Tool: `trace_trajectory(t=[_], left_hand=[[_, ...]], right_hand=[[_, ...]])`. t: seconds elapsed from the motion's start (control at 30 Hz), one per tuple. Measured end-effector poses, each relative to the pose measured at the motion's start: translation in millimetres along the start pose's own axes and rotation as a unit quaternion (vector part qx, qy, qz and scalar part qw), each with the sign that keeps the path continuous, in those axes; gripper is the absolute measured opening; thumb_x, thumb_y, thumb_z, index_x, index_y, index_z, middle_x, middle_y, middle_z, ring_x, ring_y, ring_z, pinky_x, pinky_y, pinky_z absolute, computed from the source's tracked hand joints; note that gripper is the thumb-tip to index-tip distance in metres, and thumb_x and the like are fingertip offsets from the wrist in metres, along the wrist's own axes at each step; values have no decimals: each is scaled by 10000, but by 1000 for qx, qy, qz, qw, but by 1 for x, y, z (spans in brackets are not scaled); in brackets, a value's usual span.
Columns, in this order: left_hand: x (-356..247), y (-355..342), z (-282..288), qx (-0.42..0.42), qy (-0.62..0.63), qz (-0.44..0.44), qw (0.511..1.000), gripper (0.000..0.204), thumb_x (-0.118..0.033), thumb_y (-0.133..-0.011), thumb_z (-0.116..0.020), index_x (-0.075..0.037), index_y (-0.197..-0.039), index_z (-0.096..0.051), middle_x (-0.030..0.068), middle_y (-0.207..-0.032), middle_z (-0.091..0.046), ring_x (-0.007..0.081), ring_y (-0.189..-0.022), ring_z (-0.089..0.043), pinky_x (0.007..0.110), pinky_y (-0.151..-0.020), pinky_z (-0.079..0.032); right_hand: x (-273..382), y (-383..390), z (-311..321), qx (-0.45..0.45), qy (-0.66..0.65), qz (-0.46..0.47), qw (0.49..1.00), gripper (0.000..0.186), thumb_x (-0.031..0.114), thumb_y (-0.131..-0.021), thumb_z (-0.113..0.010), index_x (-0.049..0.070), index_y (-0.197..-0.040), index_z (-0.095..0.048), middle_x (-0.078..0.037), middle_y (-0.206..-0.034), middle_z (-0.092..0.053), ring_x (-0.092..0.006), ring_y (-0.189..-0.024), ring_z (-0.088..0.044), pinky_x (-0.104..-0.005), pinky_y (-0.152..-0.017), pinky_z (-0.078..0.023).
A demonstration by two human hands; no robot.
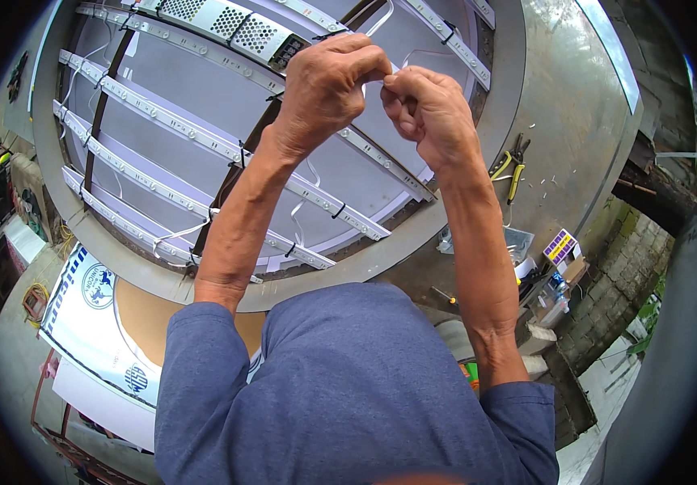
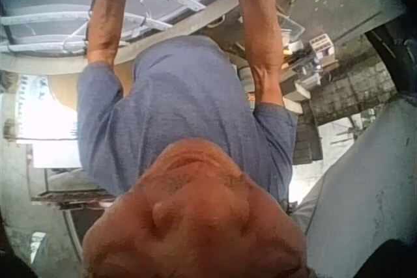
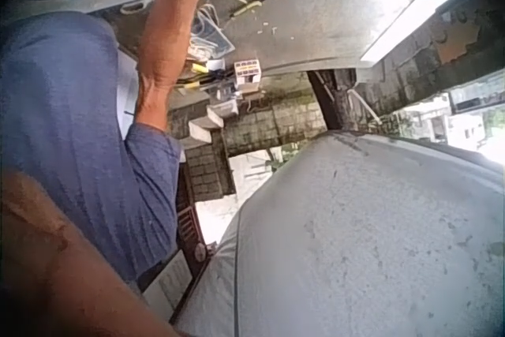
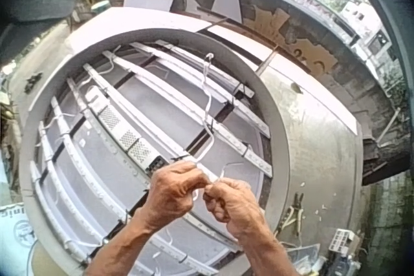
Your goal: The recorder is installing and wiring LED strip lights inside a circular sign frame.
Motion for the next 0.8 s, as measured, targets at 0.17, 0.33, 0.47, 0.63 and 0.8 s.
trace_trajectory(t=[0.17,0.33,0.47,0.63,0.8], left_hand=[[0,0,-2,-26,6,3,1000,283,184,-731,-586,-32,-873,-701,54,-785,-646,206,-737,-669,329,-672,-552],[-9,-11,22,-101,17,20,995,231,136,-796,-669,-27,-936,-752,81,-810,-691,195,-744,-704,305,-670,-551],[4,0,16,-111,-8,18,994,99,-8,-827,-772,-28,-924,-774,76,-794,-722,217,-681,-701,302,-634,-561],[-3,8,15,-103,14,49,993,121,-48,-854,-798,-48,-975,-802,63,-845,-759,138,-697,-702,249,-625,-541],[1,10,11,-90,35,72,993,116,-71,-857,-806,-48,-971,-804,53,-848,-762,114,-693,-690,234,-617,-532]], right_hand=[[-8,13,-4,1,-122,-65,990,181,129,-837,-637,-28,-758,-678,-85,-603,-603,-92,-428,-440,-248,-399,-314],[18,85,-6,0,-53,66,996,188,138,-932,-626,-24,-866,-698,-88,-674,-648,-75,-499,-500,-205,-460,-371],[61,113,32,-102,87,251,959,178,152,-985,-705,-24,-986,-729,-79,-782,-707,-75,-593,-563,-194,-514,-405],[28,139,146,-325,251,220,885,132,118,-932,-767,-10,-955,-748,-62,-753,-715,-95,-592,-586,-216,-534,-430],[-20,150,238,-457,535,-86,705,131,90,-976,-686,-3,-1049,-742,-74,-891,-742,-97,-716,-650,-242,-604,-487]])
Point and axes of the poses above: each hand's wrist, its own y-axis away from the middle knuckle, its own z-axis out of the back of the hand, x = y × z, the point moved 4 cm from there along -y, towards the middle knuckle
